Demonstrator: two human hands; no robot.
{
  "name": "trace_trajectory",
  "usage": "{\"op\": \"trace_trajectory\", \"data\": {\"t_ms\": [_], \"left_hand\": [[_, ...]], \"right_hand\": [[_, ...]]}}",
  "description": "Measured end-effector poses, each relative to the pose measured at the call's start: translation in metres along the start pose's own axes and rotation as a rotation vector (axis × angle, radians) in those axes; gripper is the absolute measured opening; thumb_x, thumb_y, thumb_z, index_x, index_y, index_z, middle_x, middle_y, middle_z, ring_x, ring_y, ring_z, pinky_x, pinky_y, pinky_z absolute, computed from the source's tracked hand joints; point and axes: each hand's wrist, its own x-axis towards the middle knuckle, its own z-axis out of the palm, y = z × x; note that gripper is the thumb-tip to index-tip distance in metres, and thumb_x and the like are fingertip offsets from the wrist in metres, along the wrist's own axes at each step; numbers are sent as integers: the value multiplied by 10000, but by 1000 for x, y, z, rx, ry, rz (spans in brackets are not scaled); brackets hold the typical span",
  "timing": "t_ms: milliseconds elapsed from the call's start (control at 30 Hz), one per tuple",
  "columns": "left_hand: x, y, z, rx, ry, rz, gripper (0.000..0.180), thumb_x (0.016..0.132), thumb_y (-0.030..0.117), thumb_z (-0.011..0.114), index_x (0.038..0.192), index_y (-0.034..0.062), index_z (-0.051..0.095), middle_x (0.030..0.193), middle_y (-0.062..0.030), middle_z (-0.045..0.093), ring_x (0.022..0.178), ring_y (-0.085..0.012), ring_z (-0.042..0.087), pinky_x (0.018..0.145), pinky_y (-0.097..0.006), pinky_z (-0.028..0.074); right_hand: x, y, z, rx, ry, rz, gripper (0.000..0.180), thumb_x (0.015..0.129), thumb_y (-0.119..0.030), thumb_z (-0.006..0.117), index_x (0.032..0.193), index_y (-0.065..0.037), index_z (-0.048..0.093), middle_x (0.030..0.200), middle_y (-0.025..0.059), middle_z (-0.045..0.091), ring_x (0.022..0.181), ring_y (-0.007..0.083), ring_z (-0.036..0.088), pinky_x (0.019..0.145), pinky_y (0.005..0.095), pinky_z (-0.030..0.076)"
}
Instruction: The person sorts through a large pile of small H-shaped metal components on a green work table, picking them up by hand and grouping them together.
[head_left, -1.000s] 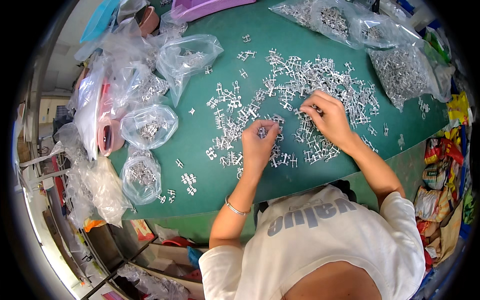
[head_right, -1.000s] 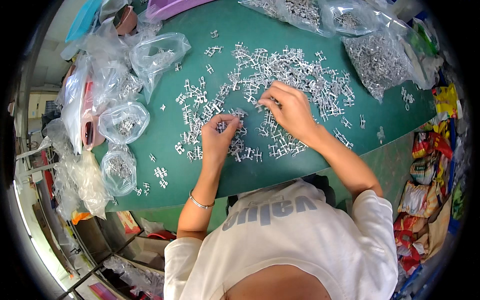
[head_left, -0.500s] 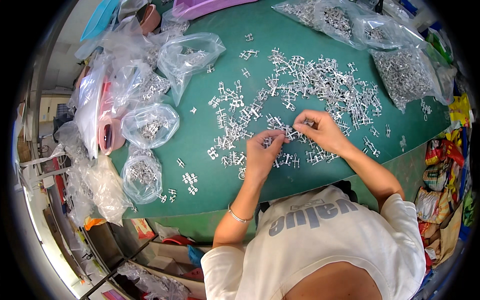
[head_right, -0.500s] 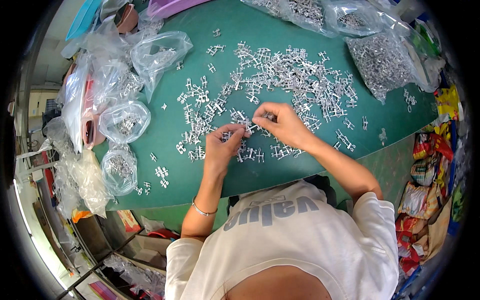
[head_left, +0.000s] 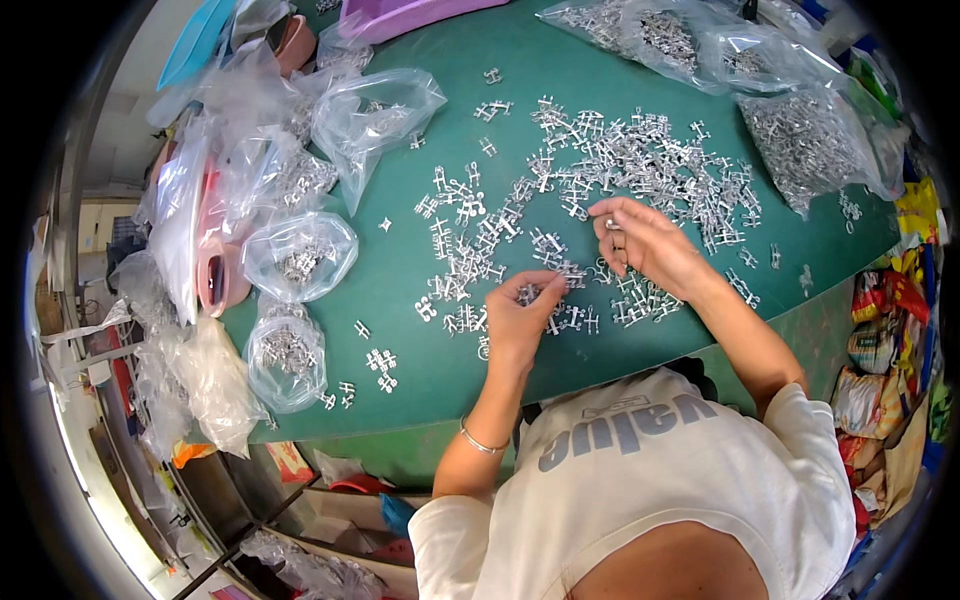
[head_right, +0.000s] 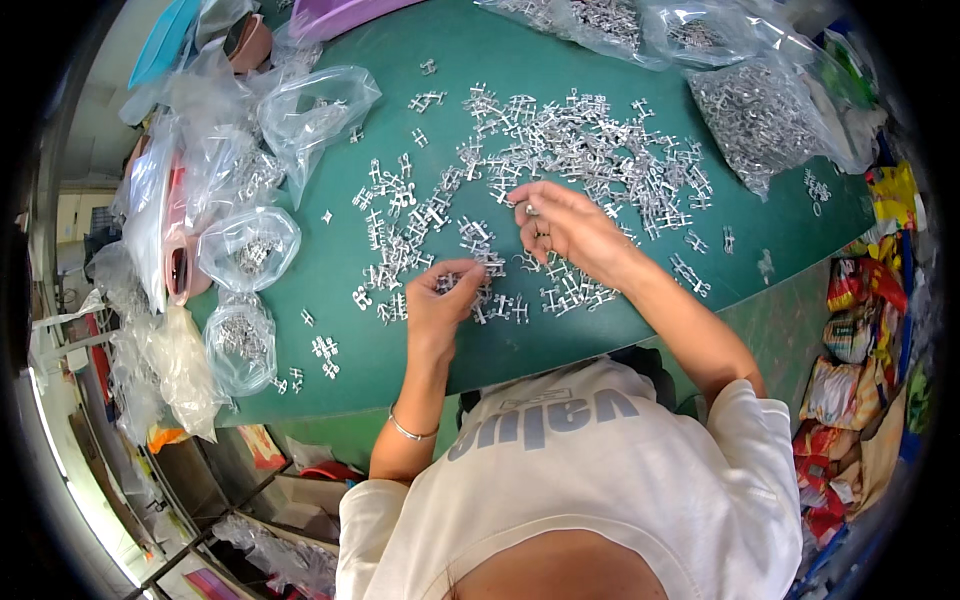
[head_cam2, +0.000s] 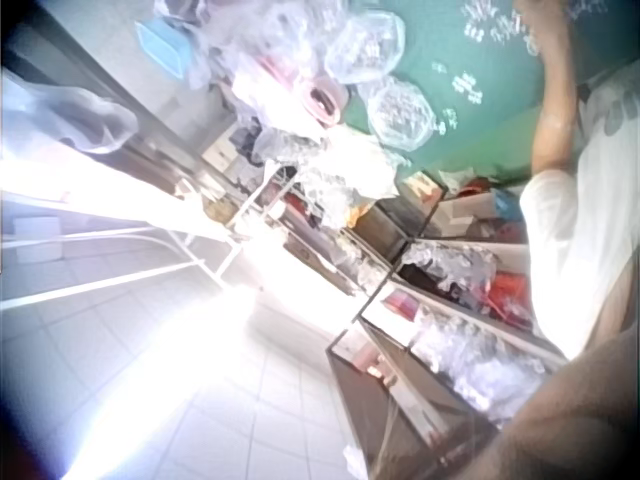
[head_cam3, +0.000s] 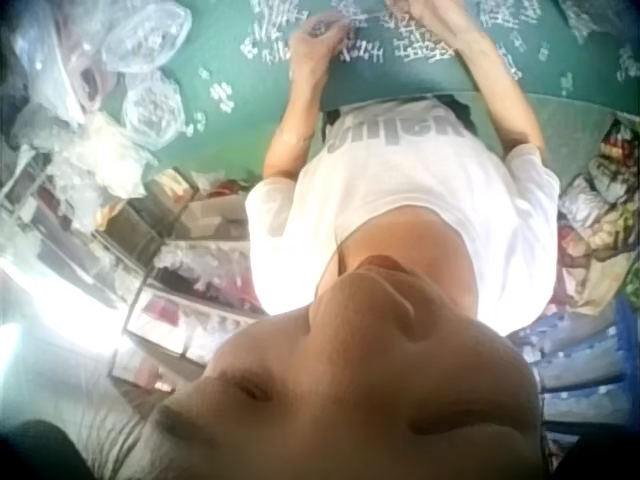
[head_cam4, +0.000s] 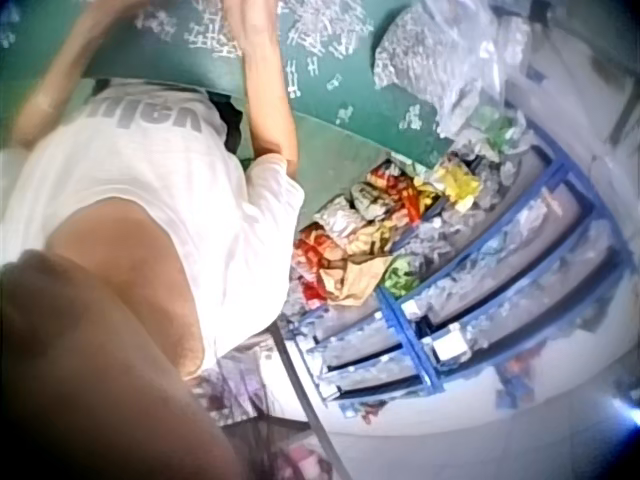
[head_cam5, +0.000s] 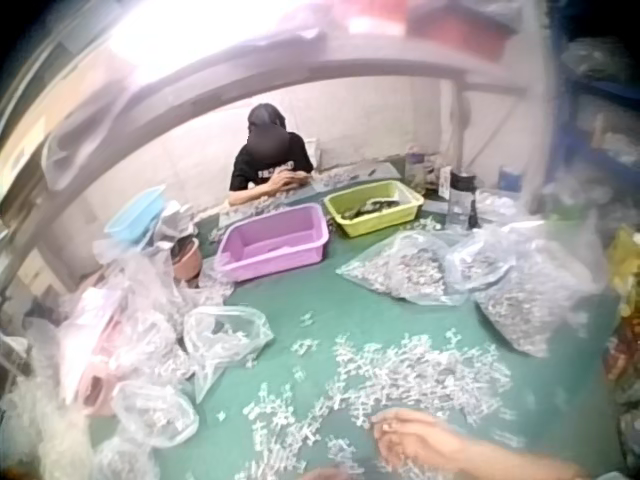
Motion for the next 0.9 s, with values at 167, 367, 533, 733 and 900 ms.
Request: {"op": "trace_trajectory", "data": {"t_ms": [167, 367, 533, 733, 900], "left_hand": [[-1, 0, -7, 3, 25, -31, 117, 788, 68, 660, 867, -15, 641, 723, -24, 622, 569, -33, 488, 452, -164, 342], [5, -12, -7, 67, 78, 32, 118, 783, 87, 667, 856, -4, 644, 716, -7, 607, 576, -38, 489, 462, -164, 344], [7, -16, -7, 93, 96, 109, 124, 783, 85, 668, 862, -8, 647, 696, 15, 573, 571, -30, 468, 457, -166, 337], [-3, -12, -22, 57, 174, 94, 115, 791, 74, 655, 866, -11, 649, 734, -1, 607, 586, -22, 469, 467, -163, 331], [-9, -12, -25, 23, 218, 70, 125, 795, 93, 659, 870, -5, 641, 751, -8, 628, 581, -18, 482, 453, -158, 330]], "right_hand": [[-13, -6, -21, 68, -60, -78, 355, 855, 13, 423, 1209, -11, 440, 1064, 103, 515, 866, 159, 538, 697, 264, 452], [-64, -69, -25, -527, 134, -554, 356, 868, 38, 383, 1221, -2, 406, 1060, 136, 541, 939, 214, 574, 817, 343, 481], [-100, -166, -85, -1678, 1023, -1060, 238, 831, 32, 506, 1061, -5, 552, 983, 151, 626, 838, 275, 627, 700, 311, 489], [-68, -124, -34, -1744, 745, -1137, 251, 764, 18, 582, 1013, -20, 571, 1019, 131, 579, 943, 304, 541, 831, 364, 424], [15, -2, 17, -1442, -49, -800, 282, 739, -51, 639, 1004, -2, 557, 1005, 125, 528, 944, 285, 499, 815, 368, 412]]}}
